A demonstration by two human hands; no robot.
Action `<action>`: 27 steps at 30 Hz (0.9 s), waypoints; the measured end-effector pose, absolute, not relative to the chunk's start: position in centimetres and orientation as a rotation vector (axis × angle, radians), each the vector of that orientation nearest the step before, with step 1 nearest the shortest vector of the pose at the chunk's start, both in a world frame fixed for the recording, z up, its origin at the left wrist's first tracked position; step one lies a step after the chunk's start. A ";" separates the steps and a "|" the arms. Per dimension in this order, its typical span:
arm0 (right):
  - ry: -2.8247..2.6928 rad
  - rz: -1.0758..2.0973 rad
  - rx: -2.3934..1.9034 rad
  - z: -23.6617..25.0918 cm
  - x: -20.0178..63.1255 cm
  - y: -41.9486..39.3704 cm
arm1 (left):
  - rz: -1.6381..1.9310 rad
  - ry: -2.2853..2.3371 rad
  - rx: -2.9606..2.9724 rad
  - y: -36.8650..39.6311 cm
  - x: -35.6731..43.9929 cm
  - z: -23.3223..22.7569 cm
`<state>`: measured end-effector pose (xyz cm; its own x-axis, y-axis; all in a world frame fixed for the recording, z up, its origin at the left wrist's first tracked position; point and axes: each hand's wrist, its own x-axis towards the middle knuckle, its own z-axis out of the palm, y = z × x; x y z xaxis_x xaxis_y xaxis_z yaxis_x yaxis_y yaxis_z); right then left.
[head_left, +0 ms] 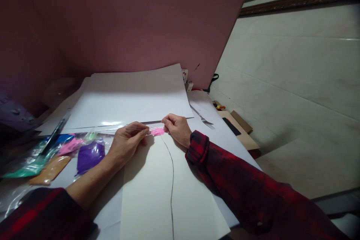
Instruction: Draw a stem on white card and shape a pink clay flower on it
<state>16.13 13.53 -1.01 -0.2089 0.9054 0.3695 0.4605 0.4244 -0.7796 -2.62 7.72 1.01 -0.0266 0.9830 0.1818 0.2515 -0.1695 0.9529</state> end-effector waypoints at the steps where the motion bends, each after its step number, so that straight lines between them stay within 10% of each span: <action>1: -1.833 0.661 -1.171 -1.0 16.1 13.5 | 1.254 1.335 1.507 7.7 -2.6 1.0; 27: -1.824 0.678 -1.162 -1.0 16.2 13.5 | 1.333 1.332 1.461 8.0 -3.0 0.3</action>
